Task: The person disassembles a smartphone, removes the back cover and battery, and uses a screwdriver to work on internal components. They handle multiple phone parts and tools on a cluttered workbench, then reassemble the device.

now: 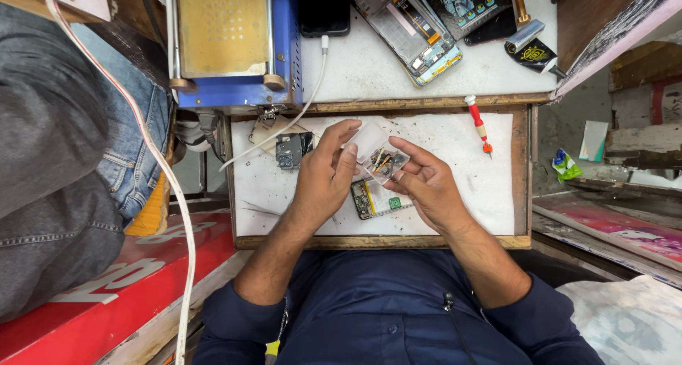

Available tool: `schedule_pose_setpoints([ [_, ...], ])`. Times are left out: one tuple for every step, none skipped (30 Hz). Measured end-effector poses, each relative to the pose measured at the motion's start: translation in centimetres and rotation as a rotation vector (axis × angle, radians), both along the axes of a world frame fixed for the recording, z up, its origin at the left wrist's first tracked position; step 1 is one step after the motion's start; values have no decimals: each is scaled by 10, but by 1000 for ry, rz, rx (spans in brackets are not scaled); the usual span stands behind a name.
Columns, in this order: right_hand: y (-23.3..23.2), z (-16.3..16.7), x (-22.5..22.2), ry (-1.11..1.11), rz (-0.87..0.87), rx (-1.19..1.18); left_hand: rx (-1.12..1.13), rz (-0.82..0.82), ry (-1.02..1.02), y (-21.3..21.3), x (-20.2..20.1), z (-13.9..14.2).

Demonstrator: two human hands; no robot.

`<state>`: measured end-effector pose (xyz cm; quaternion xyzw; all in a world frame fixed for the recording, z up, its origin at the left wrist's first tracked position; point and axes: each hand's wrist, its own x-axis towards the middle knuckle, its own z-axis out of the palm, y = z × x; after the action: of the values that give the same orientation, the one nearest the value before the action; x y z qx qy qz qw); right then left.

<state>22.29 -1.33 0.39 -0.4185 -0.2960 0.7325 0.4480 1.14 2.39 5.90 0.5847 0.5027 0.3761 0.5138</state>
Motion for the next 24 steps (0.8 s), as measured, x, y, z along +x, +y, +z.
schedule_pose_setpoints([
  [-1,0,1,-9,-9,0,103,2,49,-1,0,0],
  [-2,1,4,-18,-17,-1,205,4,99,-3,1,0],
  [-3,2,5,-26,-26,-1,307,5,149,-5,2,0],
  [-4,3,6,-32,-37,-5,340,10,167,-8,2,0],
  [-4,4,7,-37,-49,-9,373,15,184,-11,3,0],
  [-4,5,8,-42,-61,-11,407,19,202,-14,4,0],
  [-4,5,8,-38,-64,2,423,23,210,-16,6,0],
  [-4,6,9,-35,-67,16,439,27,217,-18,7,0],
  [-5,6,9,-31,-69,29,453,33,225,-20,7,0],
  [-4,6,9,-39,-63,23,424,35,220,-19,9,0],
  [-3,6,9,-48,-57,19,397,37,215,-18,10,-1],
  [-2,6,8,-56,-51,13,368,39,210,-17,11,-2],
  [-2,5,7,-61,-48,15,344,56,206,-16,11,-3],
  [-1,5,7,-66,-44,19,321,73,202,-13,11,-4],
  [1,5,6,-70,-40,24,299,90,198,-10,11,-6],
  [2,4,4,-72,-41,31,275,107,198,-8,11,-8],
  [4,4,3,-74,-42,38,251,123,198,-4,11,-11],
  [6,4,2,-77,-45,47,229,138,197,0,11,-14],
  [9,5,1,-94,-56,50,243,155,205,6,11,-18],
  [13,4,1,-112,-68,52,257,172,214,13,11,-22],
  [15,5,1,-129,-79,55,270,189,223,21,11,-26],
  [17,5,3,-165,-93,94,291,200,239,29,10,-31],
  [18,6,6,-201,-105,131,312,213,254,39,10,-35],
  [18,6,10,-237,-117,169,332,225,270,48,10,-38],
])
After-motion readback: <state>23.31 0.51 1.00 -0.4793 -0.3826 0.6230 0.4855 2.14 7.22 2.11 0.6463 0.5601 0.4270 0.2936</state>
